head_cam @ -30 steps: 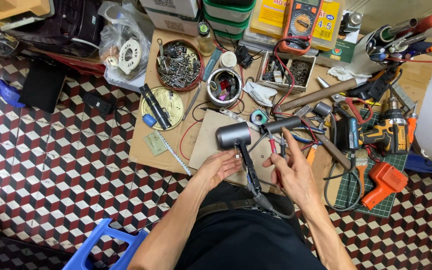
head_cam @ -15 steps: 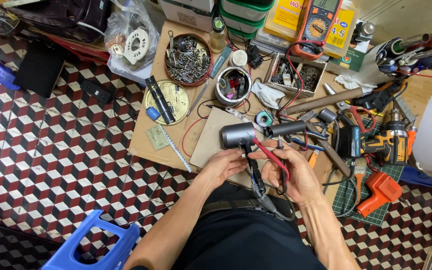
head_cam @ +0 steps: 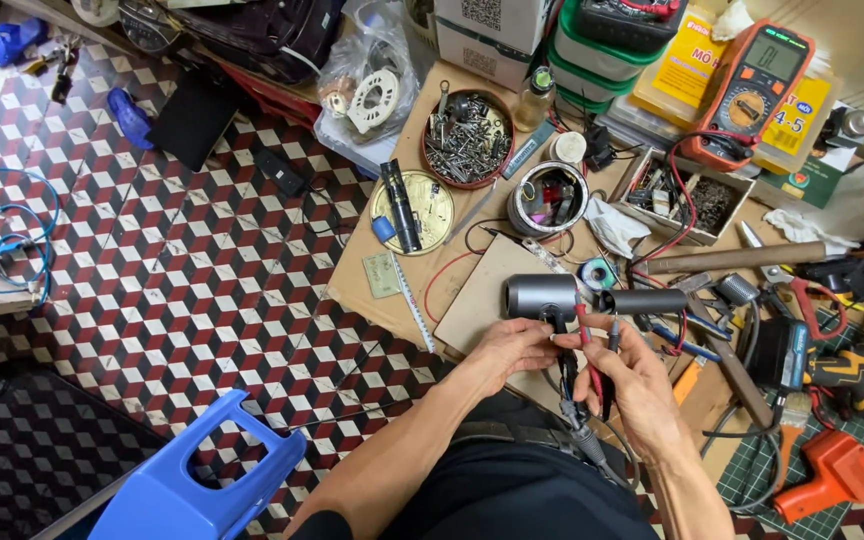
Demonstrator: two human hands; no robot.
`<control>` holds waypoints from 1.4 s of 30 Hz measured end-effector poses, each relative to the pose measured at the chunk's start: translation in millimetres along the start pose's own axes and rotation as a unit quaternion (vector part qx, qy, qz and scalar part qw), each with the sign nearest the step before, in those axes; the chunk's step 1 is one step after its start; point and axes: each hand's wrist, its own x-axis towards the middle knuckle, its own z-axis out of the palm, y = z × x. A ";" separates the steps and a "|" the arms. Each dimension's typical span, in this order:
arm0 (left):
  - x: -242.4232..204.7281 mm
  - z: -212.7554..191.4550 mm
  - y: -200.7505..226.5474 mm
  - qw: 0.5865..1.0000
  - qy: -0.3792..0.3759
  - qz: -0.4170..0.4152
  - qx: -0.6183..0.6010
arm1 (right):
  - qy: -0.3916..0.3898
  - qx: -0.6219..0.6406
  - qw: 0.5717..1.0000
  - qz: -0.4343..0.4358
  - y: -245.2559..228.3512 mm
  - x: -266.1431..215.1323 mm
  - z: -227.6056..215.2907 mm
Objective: Repairing and testing internal components of a handheld hairdryer using a multimeter and various hand tools.
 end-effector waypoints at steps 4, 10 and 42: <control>-1.6 3.7 2.9 1.000 0.010 0.007 0.005 | 0.012 -0.042 0.999 0.013 3.7 3.2 -6.9; -0.1 5.6 4.0 1.000 0.012 0.018 0.002 | 0.036 -0.063 0.997 0.019 40.3 14.4 -30.3; 5.6 9.8 13.9 0.999 0.002 -0.034 0.008 | 0.105 0.059 0.990 -0.074 61.3 1.8 -29.7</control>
